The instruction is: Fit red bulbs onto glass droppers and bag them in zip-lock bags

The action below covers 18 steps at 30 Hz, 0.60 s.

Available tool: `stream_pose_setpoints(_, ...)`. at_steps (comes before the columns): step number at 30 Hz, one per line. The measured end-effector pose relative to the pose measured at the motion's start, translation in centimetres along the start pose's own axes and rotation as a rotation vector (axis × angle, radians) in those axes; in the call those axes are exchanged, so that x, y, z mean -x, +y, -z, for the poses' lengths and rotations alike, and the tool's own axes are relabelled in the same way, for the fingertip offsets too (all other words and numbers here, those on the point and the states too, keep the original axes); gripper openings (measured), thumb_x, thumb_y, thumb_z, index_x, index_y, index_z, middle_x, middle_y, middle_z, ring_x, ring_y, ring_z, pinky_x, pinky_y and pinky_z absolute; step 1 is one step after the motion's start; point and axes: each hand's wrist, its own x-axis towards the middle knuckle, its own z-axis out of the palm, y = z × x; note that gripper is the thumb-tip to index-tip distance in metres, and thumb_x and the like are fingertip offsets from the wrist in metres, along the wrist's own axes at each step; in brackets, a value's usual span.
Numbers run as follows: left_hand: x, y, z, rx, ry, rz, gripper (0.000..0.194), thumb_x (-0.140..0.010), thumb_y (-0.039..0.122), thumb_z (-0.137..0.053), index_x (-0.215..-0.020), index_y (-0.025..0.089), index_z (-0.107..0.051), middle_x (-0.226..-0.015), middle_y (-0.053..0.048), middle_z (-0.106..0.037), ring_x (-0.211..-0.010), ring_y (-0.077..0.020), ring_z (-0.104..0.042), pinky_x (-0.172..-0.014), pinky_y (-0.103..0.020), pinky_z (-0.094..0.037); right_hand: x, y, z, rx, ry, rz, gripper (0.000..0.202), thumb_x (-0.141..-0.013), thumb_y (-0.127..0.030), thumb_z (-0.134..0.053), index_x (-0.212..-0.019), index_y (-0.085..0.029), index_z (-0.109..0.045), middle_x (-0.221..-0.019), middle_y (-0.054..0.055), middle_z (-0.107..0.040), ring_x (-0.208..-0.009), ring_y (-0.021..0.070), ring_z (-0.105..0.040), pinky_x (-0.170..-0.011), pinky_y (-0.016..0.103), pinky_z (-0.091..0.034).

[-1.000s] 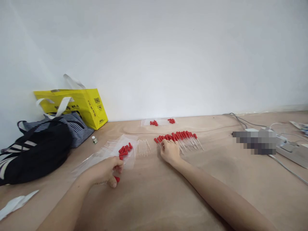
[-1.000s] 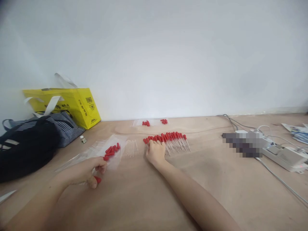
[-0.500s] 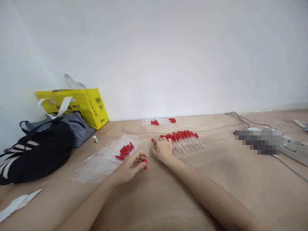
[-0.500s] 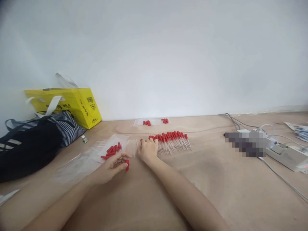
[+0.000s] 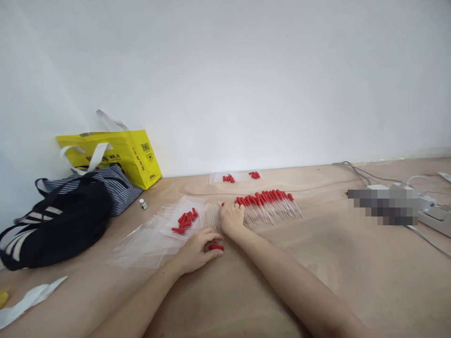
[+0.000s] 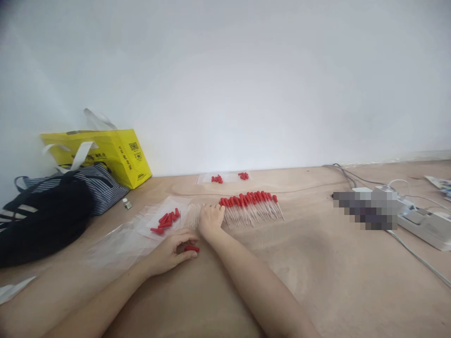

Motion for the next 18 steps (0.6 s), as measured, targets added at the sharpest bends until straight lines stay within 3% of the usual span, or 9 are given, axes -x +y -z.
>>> stream_pose_setpoints(4, -0.3, 0.0, -0.7, -0.132, 0.09, -0.086, 0.011, -0.078, 0.019, -0.052, -0.076, 0.02, -0.063, -0.08, -0.002, -0.059, -0.079, -0.0158, -0.054, -0.072, -0.029, -0.041, 1.7, 2.1, 0.7, 0.006, 0.089, 0.015, 0.026, -0.08, -0.009, -0.036, -0.097, -0.009, -0.056, -0.097, 0.018, -0.056, -0.092, 0.0253, -0.046, -0.074, 0.036, -0.025)
stream_pose_setpoints(8, -0.6, 0.1, -1.5, -0.198, 0.243, -0.101, 0.011, -0.081, 0.02, -0.047, -0.077, 0.019, -0.057, -0.083, -0.003, -0.06, -0.083, -0.0183, -0.053, -0.077, -0.034, -0.038, 5.1, 6.8, 1.1, -0.034, 0.241, 0.295, 0.025, -0.074, -0.01, -0.046, -0.097, -0.014, -0.056, -0.093, 0.011, -0.054, -0.087, 0.0218, -0.044, -0.072, 0.034, -0.026)
stream_pose_setpoints(12, -0.9, 0.6, -2.5, -0.198, 0.291, -0.06, 0.009, -0.084, 0.02, -0.042, -0.082, 0.02, -0.051, -0.078, 0.001, -0.063, -0.079, -0.0161, -0.057, -0.091, -0.043, -0.025, 9.0, 10.3, 1.4, -0.2, 0.249, 0.456, 0.018, -0.084, -0.015, -0.037, -0.083, -0.016, -0.055, -0.08, 0.005, -0.055, -0.078, 0.0156, -0.046, -0.074, 0.031, -0.026)
stream_pose_setpoints(14, -1.1, 1.0, -2.9, -0.189, 0.292, -0.051, 0.008, -0.085, 0.022, -0.041, -0.087, 0.021, -0.048, -0.079, 0.002, -0.066, -0.079, -0.0156, -0.059, -0.095, -0.046, -0.017, 10.2, 10.9, 1.6, -0.258, 0.243, 0.481, 0.02, -0.085, -0.014, -0.034, -0.084, -0.017, -0.054, -0.079, 0.003, -0.057, -0.075, 0.0135, -0.049, -0.077, 0.031, -0.026)
stream_pose_setpoints(18, -1.2, 1.5, -3.3, -0.16, 0.279, -0.071, 0.014, -0.086, 0.024, -0.039, -0.099, 0.022, -0.043, -0.087, 0.0, -0.069, -0.086, -0.0162, -0.06, -0.095, -0.045, -0.014, 10.7, 10.4, 1.7, -0.302, 0.257, 0.515, 0.021, -0.086, -0.012, -0.033, -0.09, -0.018, -0.053, -0.078, 0.001, -0.06, -0.072, 0.0112, -0.052, -0.08, 0.031, -0.025)
